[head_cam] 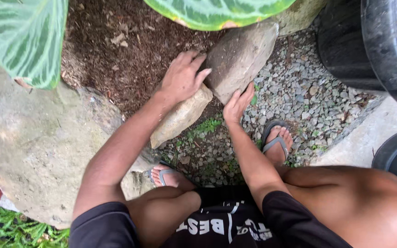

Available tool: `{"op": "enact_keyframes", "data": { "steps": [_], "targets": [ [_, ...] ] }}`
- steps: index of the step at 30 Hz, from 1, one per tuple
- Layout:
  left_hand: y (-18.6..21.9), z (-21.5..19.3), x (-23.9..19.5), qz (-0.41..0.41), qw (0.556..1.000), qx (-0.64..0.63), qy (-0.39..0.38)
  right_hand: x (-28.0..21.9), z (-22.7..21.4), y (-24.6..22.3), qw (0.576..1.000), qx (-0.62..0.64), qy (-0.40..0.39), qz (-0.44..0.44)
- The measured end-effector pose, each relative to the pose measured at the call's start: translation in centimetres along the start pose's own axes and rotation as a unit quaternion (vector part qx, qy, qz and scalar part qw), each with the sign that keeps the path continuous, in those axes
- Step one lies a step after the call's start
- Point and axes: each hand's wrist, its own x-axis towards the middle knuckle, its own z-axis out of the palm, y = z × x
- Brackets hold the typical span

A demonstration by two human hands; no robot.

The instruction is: The person squats in a garden area and uses their hands to pick up, move, and arrange several rocks around the base of a large-leafed plant. They repeatedly adjust the position of the rocks to fit them into a border.

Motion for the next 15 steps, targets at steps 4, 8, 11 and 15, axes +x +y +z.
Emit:
{"op": "enact_keyframes", "data": {
  "steps": [4, 8, 11, 15],
  "targets": [
    [1.1, 1.1, -3.8, 0.015, 0.996, 0.057, -0.067, -0.2, -0.4, 0.3, 0.997, 0.022, 0.018, -0.065],
    [3.4, 1.8, -1.6, 0.032, 0.995, 0.092, -0.024, 1.1, 1.0, 0.2, 0.991, 0.119, 0.037, 0.040],
    [5.5, 2.2, 3.5, 0.005, 0.999, 0.037, -0.005, 1.9, 2.3, 0.2, 0.977, 0.179, 0.045, 0.106],
    [7.8, 2.5, 10.3, -0.053, 0.996, -0.056, -0.047, 2.3, 2.4, 0.1, 0.962, 0.237, 0.050, 0.122]
  ]
}}
